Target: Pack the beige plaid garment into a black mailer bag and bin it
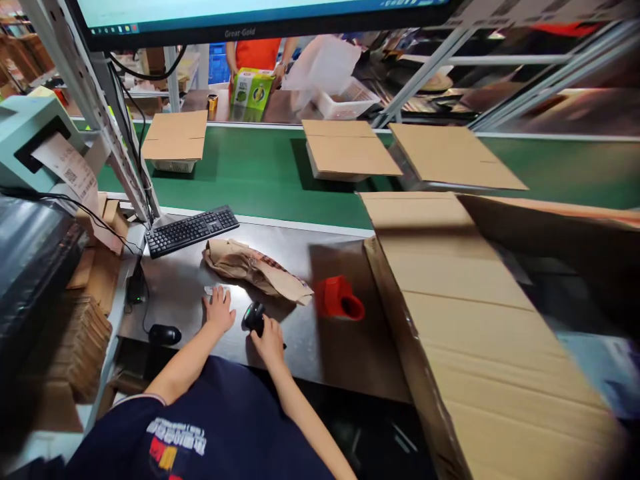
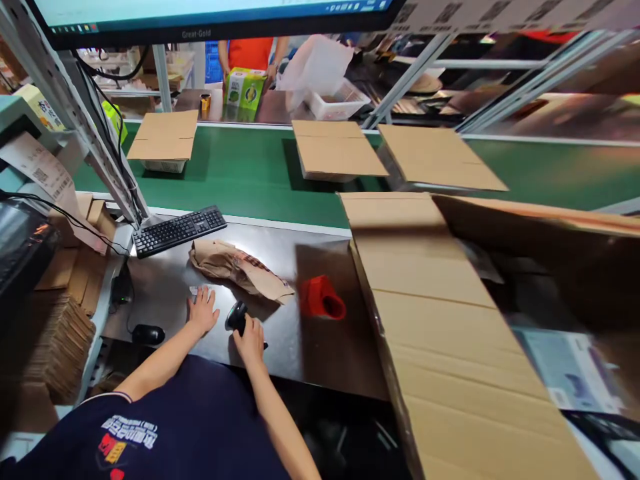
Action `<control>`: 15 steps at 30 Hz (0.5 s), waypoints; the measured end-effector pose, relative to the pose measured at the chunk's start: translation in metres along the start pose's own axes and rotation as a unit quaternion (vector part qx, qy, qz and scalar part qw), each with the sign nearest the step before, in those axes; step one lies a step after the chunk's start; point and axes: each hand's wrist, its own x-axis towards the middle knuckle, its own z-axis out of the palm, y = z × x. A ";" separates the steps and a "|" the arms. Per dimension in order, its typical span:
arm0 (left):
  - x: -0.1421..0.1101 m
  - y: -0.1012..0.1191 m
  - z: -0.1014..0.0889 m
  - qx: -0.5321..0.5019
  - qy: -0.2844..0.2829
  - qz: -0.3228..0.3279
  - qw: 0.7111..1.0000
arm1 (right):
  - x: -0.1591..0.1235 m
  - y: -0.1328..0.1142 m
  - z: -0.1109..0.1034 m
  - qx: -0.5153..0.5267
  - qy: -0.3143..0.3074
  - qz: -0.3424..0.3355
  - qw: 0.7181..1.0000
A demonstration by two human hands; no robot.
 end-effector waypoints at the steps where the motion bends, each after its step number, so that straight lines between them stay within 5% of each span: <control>1: 0.000 -0.002 -0.001 -0.006 -0.004 0.004 1.000 | 0.001 -0.004 -0.001 0.041 0.005 0.024 0.999; 7: -0.005 -0.012 -0.004 -0.041 -0.002 -0.075 0.996 | -0.001 -0.058 -0.021 0.341 -0.047 0.176 0.922; 12: -0.007 -0.010 -0.003 -0.074 -0.030 -0.104 0.991 | 0.000 -0.114 -0.040 0.396 -0.133 0.208 0.884; 15: -0.007 -0.008 -0.004 -0.074 -0.046 -0.119 0.989 | 0.006 -0.138 -0.045 0.398 -0.139 0.191 0.886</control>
